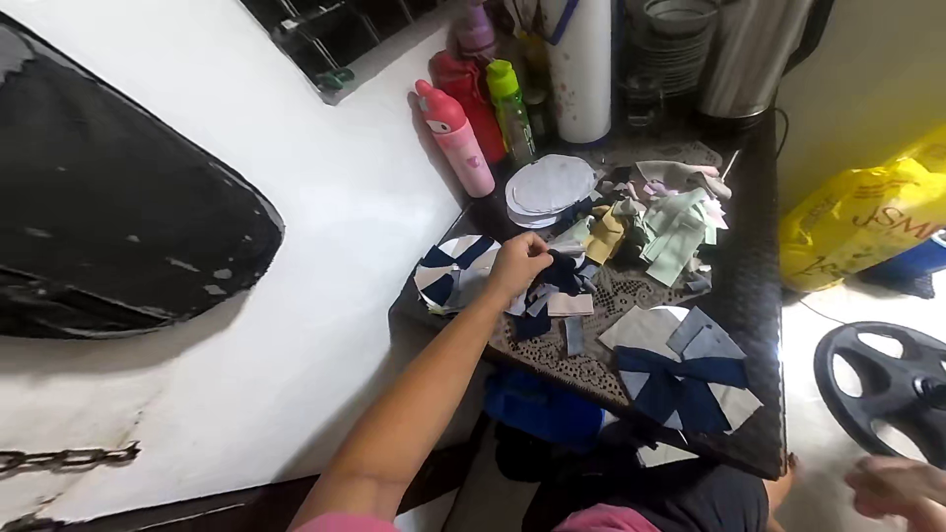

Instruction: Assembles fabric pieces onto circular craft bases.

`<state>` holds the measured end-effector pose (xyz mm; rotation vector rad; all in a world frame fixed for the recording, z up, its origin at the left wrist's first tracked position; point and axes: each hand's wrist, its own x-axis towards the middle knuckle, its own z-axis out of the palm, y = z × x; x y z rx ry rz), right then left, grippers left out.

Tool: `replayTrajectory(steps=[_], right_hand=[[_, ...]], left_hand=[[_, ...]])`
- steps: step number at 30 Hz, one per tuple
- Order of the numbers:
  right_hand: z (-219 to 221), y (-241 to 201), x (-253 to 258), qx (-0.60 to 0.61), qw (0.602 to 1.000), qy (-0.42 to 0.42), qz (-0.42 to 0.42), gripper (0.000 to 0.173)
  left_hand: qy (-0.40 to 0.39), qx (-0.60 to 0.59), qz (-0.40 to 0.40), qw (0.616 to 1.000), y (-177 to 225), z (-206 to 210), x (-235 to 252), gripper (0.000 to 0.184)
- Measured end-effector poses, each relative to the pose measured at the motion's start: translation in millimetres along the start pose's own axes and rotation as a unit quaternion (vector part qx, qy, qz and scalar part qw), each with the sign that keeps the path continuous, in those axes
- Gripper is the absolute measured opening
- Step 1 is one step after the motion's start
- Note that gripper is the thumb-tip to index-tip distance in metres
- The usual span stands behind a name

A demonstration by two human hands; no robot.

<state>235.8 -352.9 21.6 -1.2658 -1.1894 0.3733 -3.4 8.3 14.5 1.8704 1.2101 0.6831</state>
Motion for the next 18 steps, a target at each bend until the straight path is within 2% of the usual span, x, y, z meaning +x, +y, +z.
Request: replayTrajectory(steps=[4, 10, 15, 18], right_hand=[[42, 20, 5, -0.005, 0.996, 0.002, 0.085, 0.022], [100, 33, 28, -0.048, 0.988, -0.046, 0.137, 0.025], [119, 21, 49, -0.022, 0.986, -0.076, 0.147, 0.041], [116, 17, 47, 0.030, 0.983, -0.056, 0.170, 0.030]], left_hand=[[-0.007, -0.144, -0.057, 0.988, 16, -6, -9, 0.009], [-0.079, -0.254, -0.093, 0.959, 47, 3, -42, 0.012], [-0.175, -0.289, -0.096, 0.936, 69, 26, -85, 0.006], [-0.225, -0.315, -0.083, 0.918, 71, 39, -105, 0.008]])
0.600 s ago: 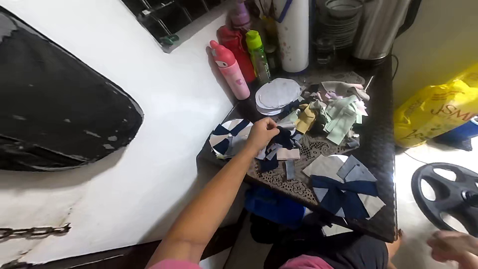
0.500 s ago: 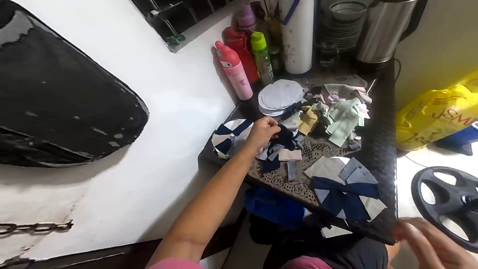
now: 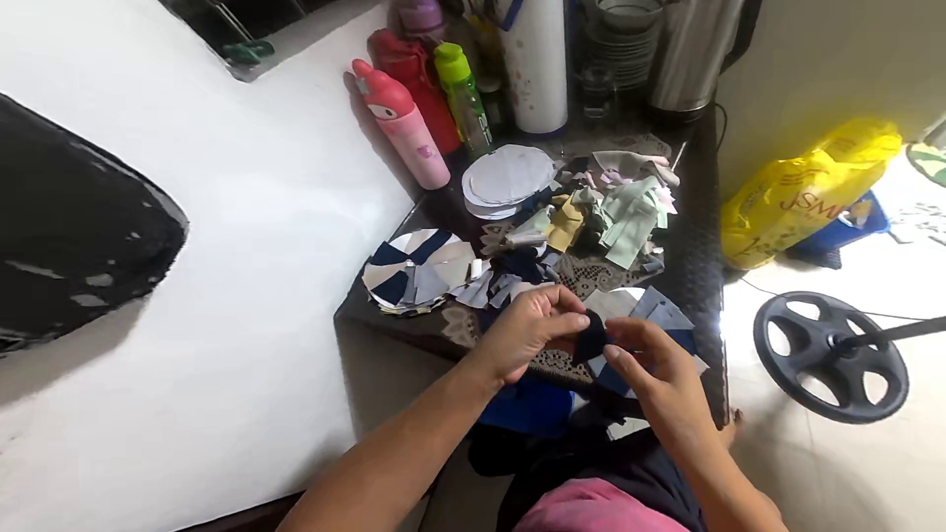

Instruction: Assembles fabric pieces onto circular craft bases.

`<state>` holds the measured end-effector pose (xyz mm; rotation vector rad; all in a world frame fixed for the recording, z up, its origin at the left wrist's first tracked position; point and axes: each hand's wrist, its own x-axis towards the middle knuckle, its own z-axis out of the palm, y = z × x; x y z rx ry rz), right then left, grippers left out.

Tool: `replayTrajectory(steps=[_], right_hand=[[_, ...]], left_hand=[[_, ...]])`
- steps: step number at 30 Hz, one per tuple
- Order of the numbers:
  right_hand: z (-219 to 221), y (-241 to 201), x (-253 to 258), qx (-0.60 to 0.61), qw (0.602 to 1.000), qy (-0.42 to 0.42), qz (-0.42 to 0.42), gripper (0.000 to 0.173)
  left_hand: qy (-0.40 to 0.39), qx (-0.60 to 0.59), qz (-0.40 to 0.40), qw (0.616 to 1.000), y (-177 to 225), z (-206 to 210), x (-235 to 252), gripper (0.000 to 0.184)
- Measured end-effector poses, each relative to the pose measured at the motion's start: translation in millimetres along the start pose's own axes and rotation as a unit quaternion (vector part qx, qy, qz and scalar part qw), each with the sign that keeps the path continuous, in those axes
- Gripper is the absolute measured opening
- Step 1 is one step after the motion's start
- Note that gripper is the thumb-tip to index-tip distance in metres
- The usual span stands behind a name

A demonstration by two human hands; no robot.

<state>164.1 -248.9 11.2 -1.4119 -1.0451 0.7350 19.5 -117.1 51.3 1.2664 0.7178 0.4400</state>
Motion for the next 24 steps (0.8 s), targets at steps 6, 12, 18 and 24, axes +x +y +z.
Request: replayTrajectory(steps=[6, 12, 18, 24], right_hand=[[-12, 10, -25, -0.092, 0.988, 0.068, -0.101, 0.024], [-13, 15, -28, -0.299, 0.920, 0.115, -0.225, 0.017], [-8, 22, -19, -0.336, 0.899, 0.120, -0.255, 0.018], [9, 33, 1, -0.269, 0.933, 0.097, -0.217, 0.015]], left_hand=[[-0.042, -0.010, -0.014, 0.999, -23, 22, -12, 0.009], [-0.060, -0.028, -0.035, 0.997, -31, 33, -18, 0.009], [-0.038, -0.089, -0.075, 0.992, -35, 33, -18, 0.012], [0.034, -0.171, -0.123, 0.977, -46, 21, -15, 0.015]])
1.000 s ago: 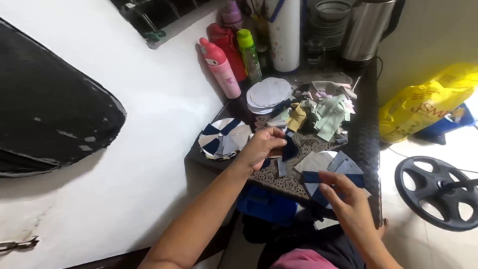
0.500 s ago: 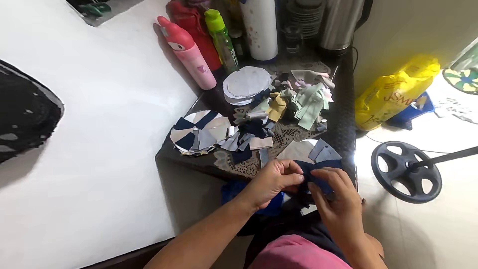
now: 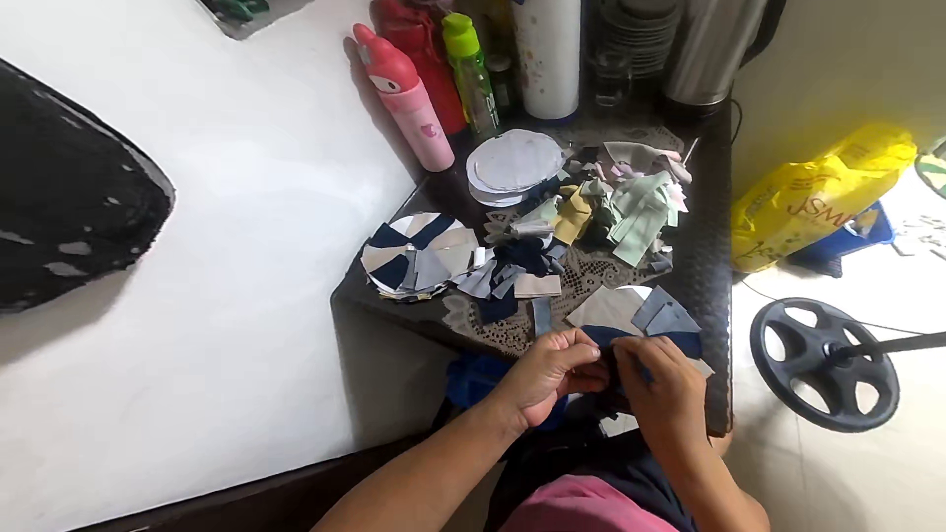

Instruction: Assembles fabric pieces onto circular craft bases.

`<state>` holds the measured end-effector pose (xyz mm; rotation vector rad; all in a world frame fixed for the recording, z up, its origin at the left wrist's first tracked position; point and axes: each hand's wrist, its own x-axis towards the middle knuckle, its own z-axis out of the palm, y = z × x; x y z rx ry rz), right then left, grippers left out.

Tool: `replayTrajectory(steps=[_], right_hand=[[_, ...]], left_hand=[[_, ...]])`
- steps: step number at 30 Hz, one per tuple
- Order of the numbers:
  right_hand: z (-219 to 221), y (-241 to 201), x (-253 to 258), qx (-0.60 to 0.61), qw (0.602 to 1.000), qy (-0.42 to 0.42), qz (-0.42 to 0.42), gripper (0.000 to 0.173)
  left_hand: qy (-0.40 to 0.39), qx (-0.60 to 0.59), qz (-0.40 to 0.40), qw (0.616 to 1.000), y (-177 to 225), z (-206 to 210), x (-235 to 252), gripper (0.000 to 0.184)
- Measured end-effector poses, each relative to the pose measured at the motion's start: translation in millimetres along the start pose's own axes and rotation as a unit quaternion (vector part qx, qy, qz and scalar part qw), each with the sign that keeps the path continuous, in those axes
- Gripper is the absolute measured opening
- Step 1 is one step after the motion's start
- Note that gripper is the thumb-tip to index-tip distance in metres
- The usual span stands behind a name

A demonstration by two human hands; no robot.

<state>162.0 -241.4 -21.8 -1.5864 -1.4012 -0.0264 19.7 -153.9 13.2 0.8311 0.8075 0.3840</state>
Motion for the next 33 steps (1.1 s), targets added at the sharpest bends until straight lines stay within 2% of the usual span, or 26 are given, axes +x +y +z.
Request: replayTrajectory(steps=[3, 8, 12, 14, 16, 18, 20, 21, 24, 25, 26, 29, 31, 33], right_hand=[[12, 0, 12, 0.032, 0.999, -0.022, 0.032, 0.014], [27, 3, 58, 0.054, 0.994, -0.043, 0.081, 0.017], [32, 9, 80, -0.012, 0.992, -0.100, 0.076, 0.023], [30, 4, 74, 0.010, 0.989, -0.124, 0.084, 0.027], [24, -8, 60, 0.103, 0.970, -0.151, 0.158, 0.029], [17, -20, 48, 0.244, 0.912, -0.177, 0.276, 0.032], [9, -28, 39, 0.368, 0.830, -0.195, 0.372, 0.036], [7, -30, 34, 0.409, 0.796, -0.193, 0.402, 0.035], [4, -32, 25, 0.449, 0.751, -0.148, 0.462, 0.022], [3, -29, 24, 0.451, 0.741, -0.134, 0.479, 0.021], [2, -25, 22, 0.453, 0.732, -0.127, 0.493, 0.021], [-10, -15, 18, 0.465, 0.712, -0.150, 0.504, 0.024], [-18, -12, 17, 0.469, 0.711, -0.175, 0.494, 0.025], [-24, -9, 16, 0.471, 0.718, -0.196, 0.473, 0.025]], left_hand=[[0.044, -0.037, 0.010, 0.998, 3, -12, 0, 0.016], [0.139, -0.105, 0.081, 0.981, 14, -37, 5, 0.016], [0.145, -0.116, 0.093, 0.978, 23, -49, 2, 0.020], [0.129, -0.104, 0.096, 0.982, 24, -52, 1, 0.020], [0.114, -0.078, 0.108, 0.985, 24, -51, -1, 0.020], [0.091, -0.001, 0.162, 0.983, 18, -47, -3, 0.017], [0.064, 0.151, 0.262, 0.951, 6, -44, -4, 0.012], [0.056, 0.236, 0.312, 0.918, -1, -40, -5, 0.013], [0.059, 0.423, 0.422, 0.800, -21, -28, -7, 0.015], [0.054, 0.436, 0.436, 0.786, -25, -27, -8, 0.014], [0.048, 0.421, 0.442, 0.790, -28, -27, -9, 0.014], [0.067, 0.330, 0.415, 0.845, -25, -31, -7, 0.017], [0.055, 0.290, 0.324, 0.899, -16, -34, -6, 0.026], [-0.010, 0.233, 0.182, 0.955, -3, -33, -5, 0.034]])
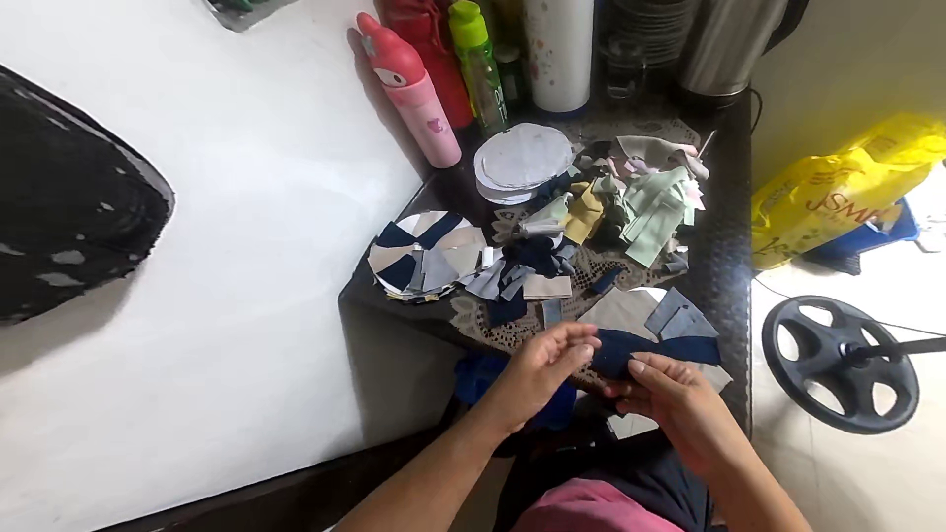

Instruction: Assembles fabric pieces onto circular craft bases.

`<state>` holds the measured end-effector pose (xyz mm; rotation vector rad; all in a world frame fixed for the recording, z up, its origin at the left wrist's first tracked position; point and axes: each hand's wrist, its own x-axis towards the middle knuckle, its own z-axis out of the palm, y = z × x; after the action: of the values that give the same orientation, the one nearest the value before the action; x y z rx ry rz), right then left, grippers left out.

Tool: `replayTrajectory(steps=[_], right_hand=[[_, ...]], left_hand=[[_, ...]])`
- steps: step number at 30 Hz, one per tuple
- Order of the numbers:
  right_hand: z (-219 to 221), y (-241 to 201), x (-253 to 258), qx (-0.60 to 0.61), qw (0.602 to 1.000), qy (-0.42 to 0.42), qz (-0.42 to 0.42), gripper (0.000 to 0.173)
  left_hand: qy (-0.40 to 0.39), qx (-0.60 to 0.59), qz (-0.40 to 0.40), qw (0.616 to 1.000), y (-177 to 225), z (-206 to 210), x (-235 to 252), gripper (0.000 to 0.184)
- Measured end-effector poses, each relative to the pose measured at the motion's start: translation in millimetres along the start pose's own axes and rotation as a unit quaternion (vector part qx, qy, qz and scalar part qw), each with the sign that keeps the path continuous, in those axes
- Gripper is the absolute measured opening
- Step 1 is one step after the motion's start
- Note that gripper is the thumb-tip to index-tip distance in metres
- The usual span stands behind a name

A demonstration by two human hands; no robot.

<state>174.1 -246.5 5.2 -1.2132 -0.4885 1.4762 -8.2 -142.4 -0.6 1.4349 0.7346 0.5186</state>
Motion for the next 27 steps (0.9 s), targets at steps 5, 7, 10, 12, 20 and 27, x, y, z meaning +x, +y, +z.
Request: replayTrajectory(steps=[5, 7, 10, 12, 20, 27], right_hand=[[-12, -2, -3, -0.078, 0.995, -0.002, -0.060, 0.019], [-15, -3, -4, -0.114, 0.990, 0.024, -0.077, 0.015], [-20, -5, -3, -0.151, 0.983, 0.056, -0.086, 0.010], [-25, -7, 0, -0.174, 0.977, 0.078, -0.098, 0.005], [-43, -16, 20, -0.404, 0.892, 0.156, -0.133, 0.008], [-46, -30, 37, -0.500, 0.839, 0.178, -0.115, 0.013]], left_hand=[[-0.077, -0.126, -0.114, 0.983, 6, 9, 15, 0.016], [-0.065, -0.146, -0.109, 0.981, 6, 15, 19, 0.006], [-0.048, -0.151, -0.076, 0.985, 4, 20, 27, 0.009], [-0.027, -0.126, -0.057, 0.990, 3, 23, 33, 0.012], [-0.020, 0.139, 0.012, 0.990, 0, 35, 66, 0.015], [0.011, 0.244, 0.015, 0.970, 5, 44, 83, 0.020]])
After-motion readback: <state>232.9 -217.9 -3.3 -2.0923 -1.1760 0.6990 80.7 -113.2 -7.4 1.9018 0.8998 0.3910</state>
